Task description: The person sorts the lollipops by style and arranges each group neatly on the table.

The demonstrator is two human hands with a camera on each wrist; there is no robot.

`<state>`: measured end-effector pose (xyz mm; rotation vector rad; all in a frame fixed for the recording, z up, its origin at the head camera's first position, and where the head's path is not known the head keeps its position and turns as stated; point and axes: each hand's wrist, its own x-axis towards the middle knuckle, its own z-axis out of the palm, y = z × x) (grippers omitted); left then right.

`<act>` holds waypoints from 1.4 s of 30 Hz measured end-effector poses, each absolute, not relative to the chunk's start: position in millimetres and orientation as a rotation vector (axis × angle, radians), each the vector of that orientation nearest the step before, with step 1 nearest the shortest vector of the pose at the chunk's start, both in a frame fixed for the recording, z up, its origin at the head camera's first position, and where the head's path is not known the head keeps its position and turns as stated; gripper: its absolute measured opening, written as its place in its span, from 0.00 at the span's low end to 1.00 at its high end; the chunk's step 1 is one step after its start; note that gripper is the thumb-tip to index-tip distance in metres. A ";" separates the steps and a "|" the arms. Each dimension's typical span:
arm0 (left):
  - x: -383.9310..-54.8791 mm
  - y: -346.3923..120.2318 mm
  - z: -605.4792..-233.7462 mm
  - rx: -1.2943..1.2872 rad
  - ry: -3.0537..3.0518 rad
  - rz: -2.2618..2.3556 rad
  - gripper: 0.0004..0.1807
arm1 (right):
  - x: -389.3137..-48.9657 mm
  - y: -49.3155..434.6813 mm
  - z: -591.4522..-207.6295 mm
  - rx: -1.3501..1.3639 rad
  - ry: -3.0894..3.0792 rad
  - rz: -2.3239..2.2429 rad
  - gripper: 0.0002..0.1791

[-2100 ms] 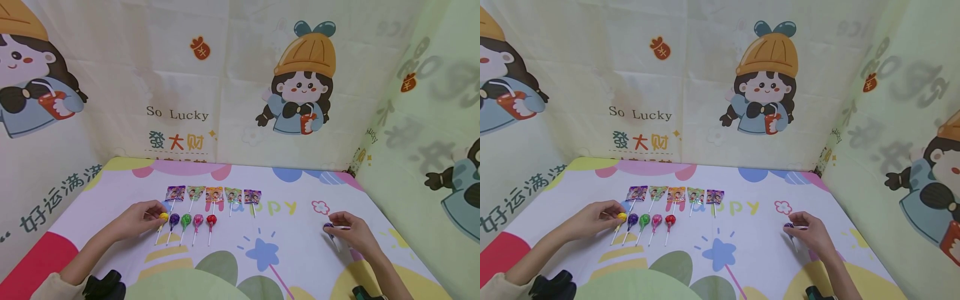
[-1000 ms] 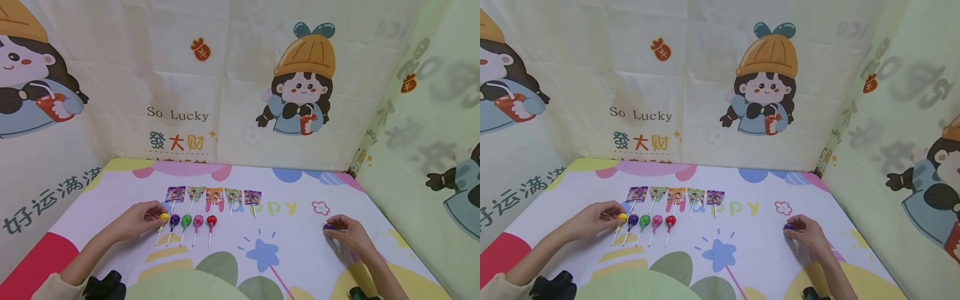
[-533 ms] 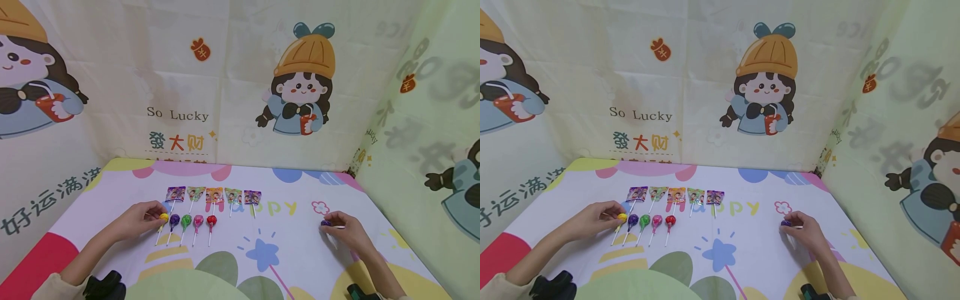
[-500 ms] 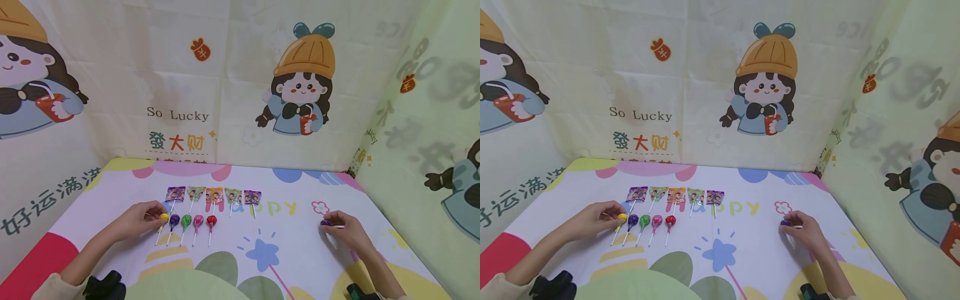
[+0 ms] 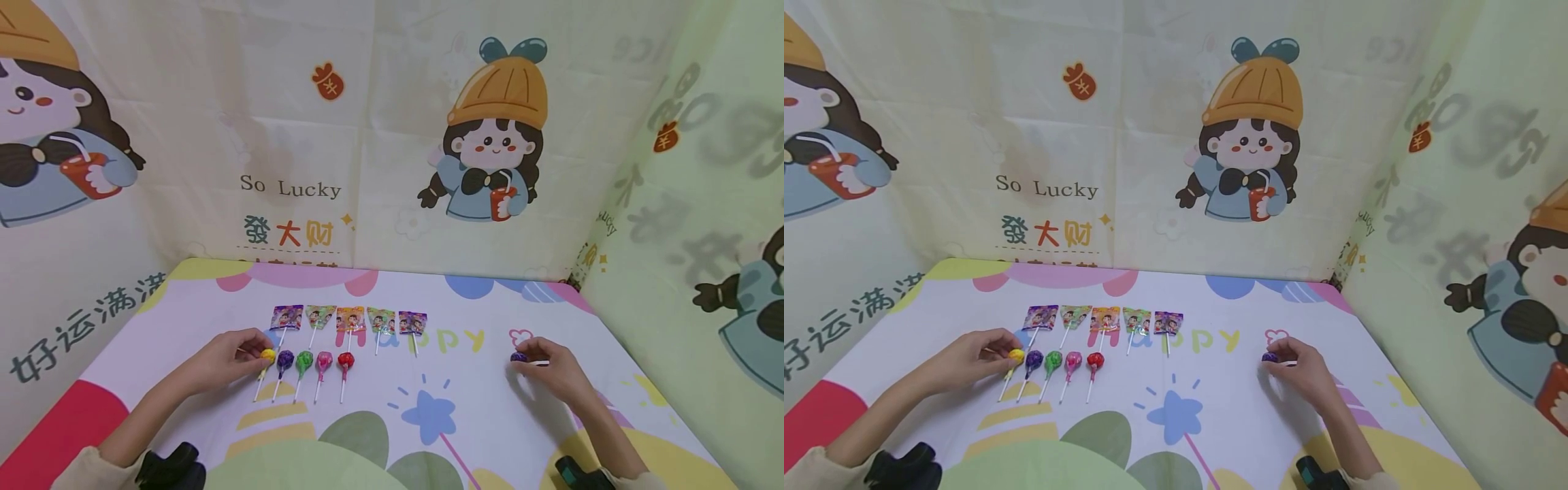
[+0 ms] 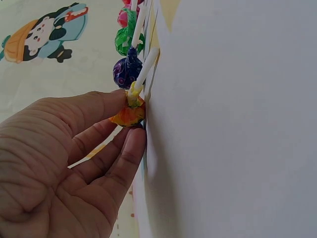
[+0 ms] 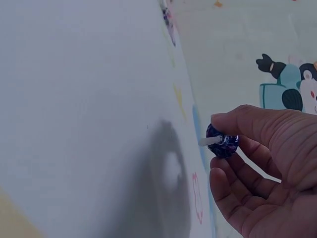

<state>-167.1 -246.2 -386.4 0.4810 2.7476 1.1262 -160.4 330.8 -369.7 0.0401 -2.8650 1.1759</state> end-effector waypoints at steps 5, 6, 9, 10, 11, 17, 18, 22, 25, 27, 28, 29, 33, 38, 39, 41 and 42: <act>-166.9 -245.9 -386.3 0.485 2.750 1.128 0.12 | -162.4 325.1 -368.8 0.047 -2.864 1.205 0.19; -166.8 -245.7 -386.2 0.487 2.753 1.127 0.12 | -162.9 323.9 -368.4 0.050 -2.863 1.214 0.18; -166.4 -245.2 -385.5 0.486 2.759 1.124 0.11 | -164.6 320.2 -367.3 0.060 -2.853 1.250 0.17; -166.3 -245.0 -385.2 0.486 2.759 1.124 0.11 | -165.1 318.8 -367.0 0.064 -2.850 1.261 0.17; -166.1 -244.8 -385.0 0.485 2.759 1.124 0.11 | -165.6 317.6 -366.7 0.079 -2.847 1.266 0.17; -165.7 -244.7 -384.5 0.475 2.753 1.128 0.11 | -169.0 308.0 -366.3 0.095 -2.848 1.302 0.16; -165.7 -244.7 -384.6 0.473 2.751 1.128 0.11 | -169.4 306.1 -366.2 0.090 -2.848 1.307 0.16; -165.9 -245.0 -385.1 0.469 2.748 1.130 0.12 | -171.6 298.8 -366.0 0.123 -2.858 1.280 0.16; -165.8 -244.9 -385.2 0.463 2.748 1.130 0.12 | -173.8 293.6 -365.9 0.160 -2.857 1.284 0.15; -165.7 -244.7 -385.0 0.457 2.748 1.127 0.12 | -175.3 290.6 -366.1 0.178 -2.858 1.291 0.15; -165.6 -244.5 -384.8 0.454 2.748 1.126 0.12 | -176.1 289.2 -366.2 0.188 -2.855 1.295 0.15; -165.6 -244.4 -384.8 0.453 2.749 1.125 0.12 | -176.6 287.8 -366.3 0.199 -2.854 1.298 0.15; -166.0 -244.6 -385.1 0.459 2.751 1.121 0.13 | -178.7 282.3 -367.8 0.226 -2.852 1.314 0.15; -166.0 -244.6 -385.1 0.465 2.756 1.118 0.12 | -180.0 274.6 -370.4 0.238 -2.852 1.331 0.15; -165.9 -244.4 -385.0 0.465 2.756 1.118 0.12 | -179.9 272.9 -370.7 0.236 -2.851 1.333 0.15; -165.6 -244.2 -384.5 0.463 2.754 1.122 0.12 | -179.9 269.2 -370.9 0.225 -2.852 1.324 0.15; -165.5 -244.1 -384.3 0.464 2.753 1.123 0.12 | -179.8 267.4 -370.9 0.222 -2.852 1.318 0.15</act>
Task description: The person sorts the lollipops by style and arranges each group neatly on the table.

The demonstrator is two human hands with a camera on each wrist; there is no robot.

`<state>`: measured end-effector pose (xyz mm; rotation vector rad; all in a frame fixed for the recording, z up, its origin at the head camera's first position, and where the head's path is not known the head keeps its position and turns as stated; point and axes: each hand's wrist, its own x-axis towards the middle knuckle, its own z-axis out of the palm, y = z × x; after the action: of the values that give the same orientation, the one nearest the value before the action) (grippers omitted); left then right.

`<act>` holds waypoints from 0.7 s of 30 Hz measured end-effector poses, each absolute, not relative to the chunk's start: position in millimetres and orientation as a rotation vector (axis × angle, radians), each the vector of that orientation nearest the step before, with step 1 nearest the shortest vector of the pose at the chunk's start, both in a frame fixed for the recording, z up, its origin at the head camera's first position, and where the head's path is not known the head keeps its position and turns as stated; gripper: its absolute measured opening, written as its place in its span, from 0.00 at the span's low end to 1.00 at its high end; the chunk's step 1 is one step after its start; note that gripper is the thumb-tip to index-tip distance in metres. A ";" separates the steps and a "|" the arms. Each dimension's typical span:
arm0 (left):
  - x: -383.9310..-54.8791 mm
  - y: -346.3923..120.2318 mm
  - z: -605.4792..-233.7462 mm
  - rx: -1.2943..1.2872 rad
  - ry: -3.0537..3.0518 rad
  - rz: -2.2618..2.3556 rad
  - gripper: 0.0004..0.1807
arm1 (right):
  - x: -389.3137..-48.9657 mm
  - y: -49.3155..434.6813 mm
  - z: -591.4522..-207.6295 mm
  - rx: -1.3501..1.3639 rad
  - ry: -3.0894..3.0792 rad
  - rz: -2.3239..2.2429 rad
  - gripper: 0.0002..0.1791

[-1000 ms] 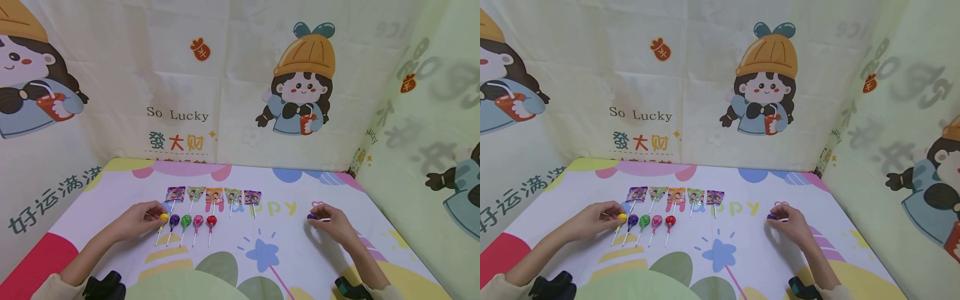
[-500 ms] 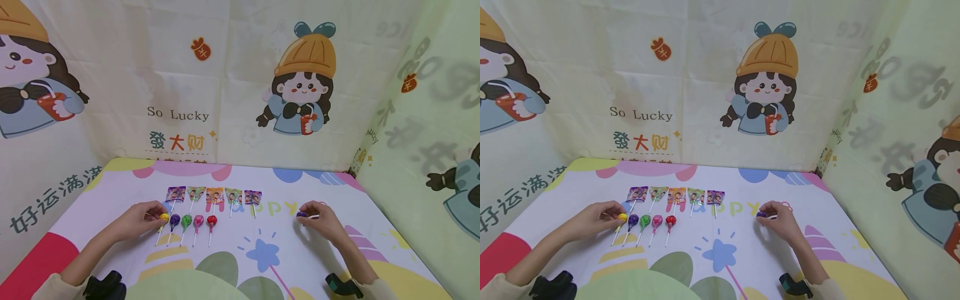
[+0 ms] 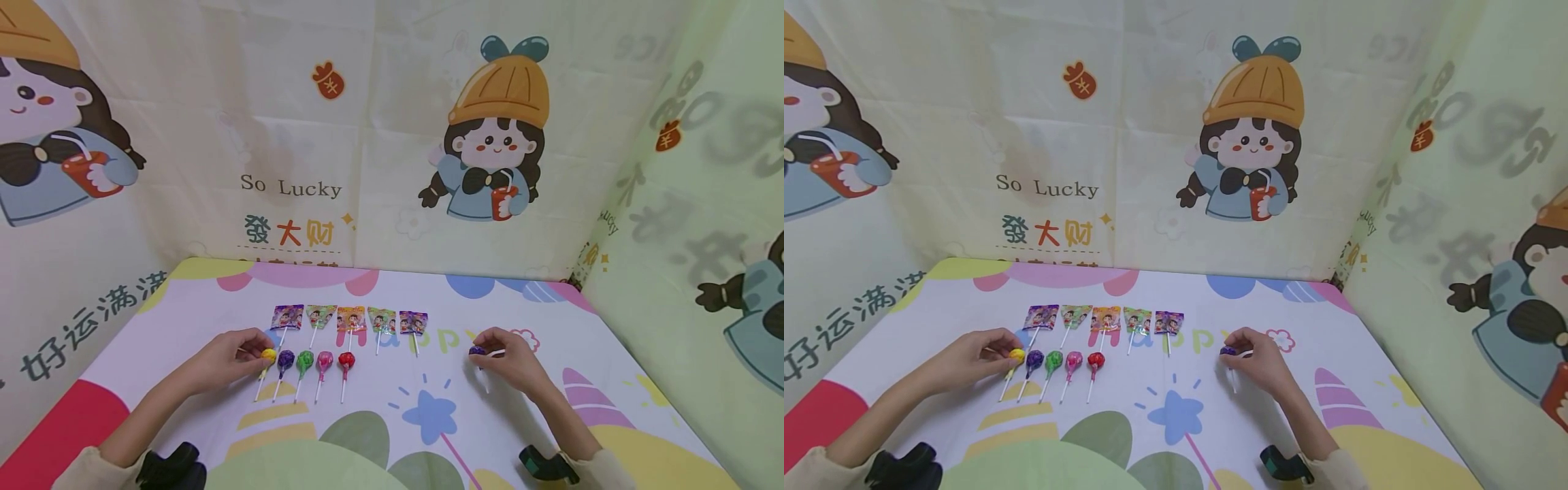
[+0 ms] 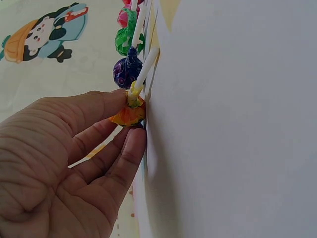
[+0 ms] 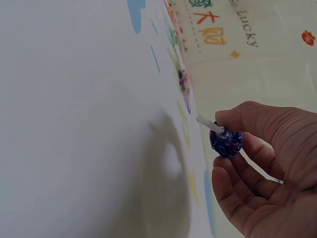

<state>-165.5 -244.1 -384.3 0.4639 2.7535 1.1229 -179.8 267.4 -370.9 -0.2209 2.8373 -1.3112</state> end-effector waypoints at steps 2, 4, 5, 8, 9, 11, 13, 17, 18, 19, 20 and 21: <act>-165.4 -244.0 -384.1 0.466 2.752 1.125 0.12 | -179.6 263.8 -370.5 -0.215 2.844 -1.309 0.15; -165.3 -244.0 -384.1 0.467 2.751 1.128 0.12 | -179.9 260.7 -370.5 -0.219 2.856 -1.300 0.14; -165.4 -244.0 -384.1 0.469 2.750 1.129 0.12 | -179.9 259.1 -370.4 -0.223 2.858 -1.300 0.14; -165.5 -244.1 -384.4 0.473 2.748 1.134 0.12 | -180.7 255.2 -370.8 -0.241 2.860 -1.302 0.14; -165.5 -244.2 -384.6 0.474 2.746 1.136 0.12 | -181.0 254.0 -371.0 -0.247 2.860 -1.300 0.14; -165.5 -244.3 -385.0 0.475 2.747 1.135 0.11 | -181.7 251.4 -371.2 -0.258 2.855 -1.311 0.14; -165.3 -244.4 -385.3 0.475 2.750 1.132 0.12 | -182.3 248.5 -371.2 -0.263 2.852 -1.315 0.14; -164.8 -244.4 -385.0 0.469 2.757 1.124 0.12 | -184.0 242.0 -370.9 -0.255 2.838 -1.326 0.14; -164.7 -244.3 -384.9 0.469 2.758 1.123 0.12 | -184.6 240.3 -370.9 -0.253 2.835 -1.326 0.14; -164.7 -244.3 -384.8 0.468 2.758 1.122 0.12 | -185.1 238.5 -370.8 -0.252 2.831 -1.328 0.14; -164.7 -244.2 -384.7 0.467 2.757 1.123 0.12 | -185.5 236.7 -370.6 -0.255 2.826 -1.330 0.14; -164.6 -244.2 -384.6 0.467 2.757 1.122 0.12 | -185.9 234.8 -370.4 -0.256 2.822 -1.331 0.14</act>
<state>-164.6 -244.2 -384.6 0.4666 2.7567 1.1221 -185.9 234.8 -370.4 -0.2556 2.8218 -1.3312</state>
